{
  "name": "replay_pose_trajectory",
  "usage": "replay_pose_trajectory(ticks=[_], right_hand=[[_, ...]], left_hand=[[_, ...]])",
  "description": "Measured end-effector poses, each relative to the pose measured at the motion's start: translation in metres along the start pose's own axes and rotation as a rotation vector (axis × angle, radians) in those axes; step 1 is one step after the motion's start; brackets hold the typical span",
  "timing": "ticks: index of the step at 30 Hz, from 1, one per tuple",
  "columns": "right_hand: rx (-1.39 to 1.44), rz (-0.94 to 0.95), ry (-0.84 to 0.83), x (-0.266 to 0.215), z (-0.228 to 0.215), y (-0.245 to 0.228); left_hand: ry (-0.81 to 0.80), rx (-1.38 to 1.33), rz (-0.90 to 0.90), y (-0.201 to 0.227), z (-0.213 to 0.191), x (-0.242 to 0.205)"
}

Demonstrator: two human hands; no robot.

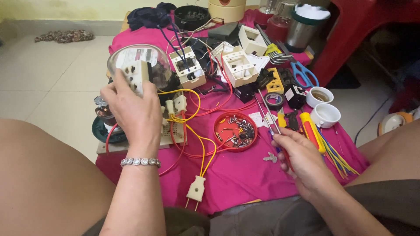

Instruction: Wiring and assembling various electrical components including a meter, sockets, and switches on a board.

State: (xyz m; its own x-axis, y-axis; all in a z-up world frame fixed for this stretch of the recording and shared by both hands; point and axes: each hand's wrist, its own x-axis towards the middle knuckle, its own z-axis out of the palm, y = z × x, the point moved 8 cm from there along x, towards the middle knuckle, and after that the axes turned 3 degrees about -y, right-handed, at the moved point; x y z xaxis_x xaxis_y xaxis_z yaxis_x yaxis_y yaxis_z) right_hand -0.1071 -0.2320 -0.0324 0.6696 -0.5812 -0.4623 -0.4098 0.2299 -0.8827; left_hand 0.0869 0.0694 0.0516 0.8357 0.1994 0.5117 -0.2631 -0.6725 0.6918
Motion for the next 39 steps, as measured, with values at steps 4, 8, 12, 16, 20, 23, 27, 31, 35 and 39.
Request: replay_pose_trajectory(ticks=[4, 8, 12, 16, 20, 23, 27, 31, 35, 39], right_hand=[[0.007, -0.034, 0.025, 0.004, -0.002, -0.001], [-0.08, -0.048, 0.08, 0.006, 0.0, -0.009], [-0.081, -0.176, 0.116, 0.041, -0.002, -0.016], [-0.206, -0.255, 0.164, 0.064, 0.004, -0.028], [-0.473, -0.559, 0.329, 0.091, -0.001, -0.041], [-0.638, -0.613, 0.372, 0.111, -0.011, -0.043], [-0.845, -0.681, 0.392, 0.101, -0.009, -0.047], [-0.919, -0.623, 0.387, 0.114, -0.008, -0.041], [-1.014, -0.595, 0.398, 0.133, -0.011, -0.032], [-0.953, -0.657, 0.359, 0.129, -0.01, -0.036]], left_hand=[[0.03, 0.066, 0.064, 0.011, -0.003, -0.005], [0.052, -0.037, 0.137, 0.023, -0.002, -0.009], [0.003, -0.178, 0.218, 0.037, 0.0, -0.016], [-0.061, -0.063, 0.199, 0.04, 0.006, -0.014], [-0.171, -0.106, 0.196, 0.042, 0.014, -0.012], [-0.193, -0.139, 0.211, 0.041, 0.021, -0.011], [-0.239, -0.118, 0.206, 0.037, 0.024, -0.014], [-0.267, -0.112, 0.201, 0.028, 0.024, -0.012], [-0.26, -0.059, 0.245, 0.016, 0.028, -0.008], [-0.195, -0.011, 0.256, 0.013, 0.017, -0.007]])
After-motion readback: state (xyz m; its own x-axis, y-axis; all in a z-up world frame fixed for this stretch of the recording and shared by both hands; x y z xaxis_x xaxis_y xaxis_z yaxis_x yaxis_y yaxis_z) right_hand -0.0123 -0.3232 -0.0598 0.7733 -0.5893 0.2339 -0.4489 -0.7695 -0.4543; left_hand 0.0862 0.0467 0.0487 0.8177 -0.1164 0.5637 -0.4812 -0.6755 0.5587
